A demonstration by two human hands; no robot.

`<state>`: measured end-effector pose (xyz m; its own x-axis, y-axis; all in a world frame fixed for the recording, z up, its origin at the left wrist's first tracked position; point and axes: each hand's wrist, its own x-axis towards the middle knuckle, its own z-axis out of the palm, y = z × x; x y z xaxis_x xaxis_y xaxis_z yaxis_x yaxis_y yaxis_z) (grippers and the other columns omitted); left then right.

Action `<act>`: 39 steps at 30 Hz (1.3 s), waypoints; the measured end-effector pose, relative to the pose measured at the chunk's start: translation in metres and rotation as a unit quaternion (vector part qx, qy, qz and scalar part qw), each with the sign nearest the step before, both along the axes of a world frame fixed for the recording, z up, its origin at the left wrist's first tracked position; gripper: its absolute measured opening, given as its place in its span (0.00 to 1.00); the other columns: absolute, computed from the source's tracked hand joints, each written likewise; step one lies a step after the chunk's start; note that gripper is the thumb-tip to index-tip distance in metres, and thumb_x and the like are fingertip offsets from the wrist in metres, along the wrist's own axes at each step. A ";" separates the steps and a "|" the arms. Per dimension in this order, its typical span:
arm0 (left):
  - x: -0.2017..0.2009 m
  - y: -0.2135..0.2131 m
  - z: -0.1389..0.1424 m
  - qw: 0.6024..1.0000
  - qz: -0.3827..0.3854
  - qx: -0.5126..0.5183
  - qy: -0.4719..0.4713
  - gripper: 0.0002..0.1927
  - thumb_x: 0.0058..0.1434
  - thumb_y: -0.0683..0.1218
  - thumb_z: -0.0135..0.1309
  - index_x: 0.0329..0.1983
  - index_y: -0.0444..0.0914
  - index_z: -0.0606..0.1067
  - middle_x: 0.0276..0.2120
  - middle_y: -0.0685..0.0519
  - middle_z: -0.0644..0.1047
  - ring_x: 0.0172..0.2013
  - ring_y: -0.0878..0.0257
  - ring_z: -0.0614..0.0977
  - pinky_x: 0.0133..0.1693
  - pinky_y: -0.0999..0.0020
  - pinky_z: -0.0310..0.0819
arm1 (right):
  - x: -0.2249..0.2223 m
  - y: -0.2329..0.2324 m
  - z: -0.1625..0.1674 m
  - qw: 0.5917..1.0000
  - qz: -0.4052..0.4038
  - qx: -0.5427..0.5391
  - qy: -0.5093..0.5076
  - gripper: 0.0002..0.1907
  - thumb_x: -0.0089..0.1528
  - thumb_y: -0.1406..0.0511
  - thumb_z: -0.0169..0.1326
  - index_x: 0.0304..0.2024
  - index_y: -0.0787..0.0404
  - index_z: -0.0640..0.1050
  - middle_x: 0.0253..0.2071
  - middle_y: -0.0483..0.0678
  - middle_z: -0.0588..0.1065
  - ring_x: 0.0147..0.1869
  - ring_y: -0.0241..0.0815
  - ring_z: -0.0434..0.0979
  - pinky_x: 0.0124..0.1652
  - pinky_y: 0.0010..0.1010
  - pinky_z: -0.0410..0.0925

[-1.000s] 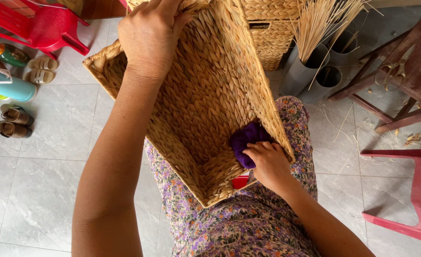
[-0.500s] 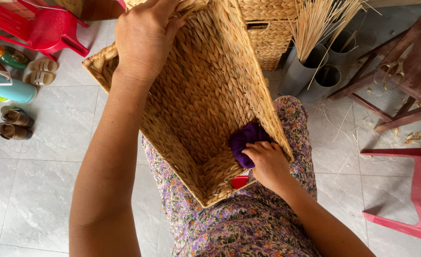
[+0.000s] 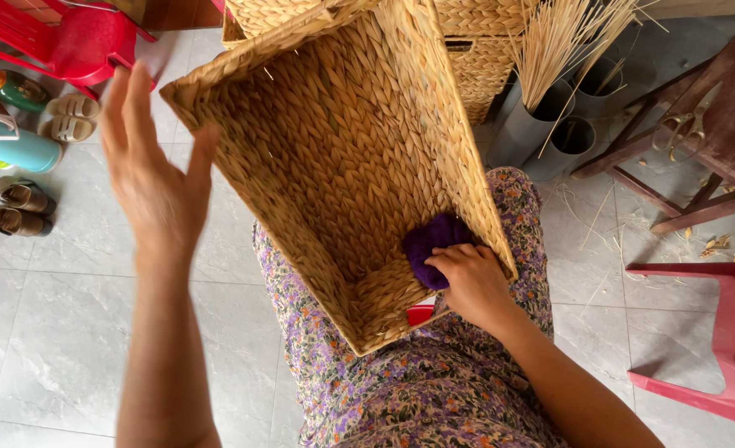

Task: The person sits on the floor and wipes a woven water-hyacinth storage basket with a purple cloth, cleaning its outer sides, rim and interior. They then use scissors to trim loose fibers and stray strands from the basket's woven surface and edges.

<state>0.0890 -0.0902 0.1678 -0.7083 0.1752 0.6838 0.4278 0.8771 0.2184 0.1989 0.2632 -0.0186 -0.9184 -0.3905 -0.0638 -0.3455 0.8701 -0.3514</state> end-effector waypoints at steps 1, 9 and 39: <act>0.011 0.002 -0.013 0.999 0.001 0.036 0.002 0.43 0.68 0.42 0.69 0.77 0.35 0.55 0.71 0.37 0.62 0.71 0.42 0.65 0.74 0.50 0.62 | -0.001 -0.001 0.002 1.000 0.003 -0.012 -0.003 0.28 0.47 0.75 0.58 0.51 0.60 0.80 0.58 0.47 0.77 0.60 0.47 0.73 0.57 0.44 0.62; 0.051 0.073 -0.106 0.930 -0.083 0.331 -0.136 0.48 0.56 0.27 0.38 0.81 0.36 0.42 0.77 0.39 0.57 0.76 0.48 0.63 0.73 0.61 0.58 | 0.007 -0.069 0.003 0.981 0.112 -0.085 -0.136 0.22 0.51 0.76 0.53 0.46 0.55 0.82 0.47 0.45 0.82 0.53 0.43 0.80 0.58 0.42 0.66; -0.014 0.087 0.090 0.908 -0.374 -0.077 -0.170 0.43 0.57 0.26 0.49 0.76 0.42 0.61 0.70 0.43 0.70 0.61 0.47 0.77 0.58 0.62 0.77 | 0.026 -0.017 0.122 0.924 0.046 -0.274 0.263 0.20 0.60 0.67 0.63 0.55 0.59 0.77 0.60 0.51 0.75 0.63 0.51 0.77 0.60 0.44 0.67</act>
<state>0.0751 -0.0035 0.2582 -0.5173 0.7694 0.3747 0.8476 0.4001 0.3487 0.2245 0.2462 0.1035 -0.7270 -0.3106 0.6124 -0.6582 0.5694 -0.4925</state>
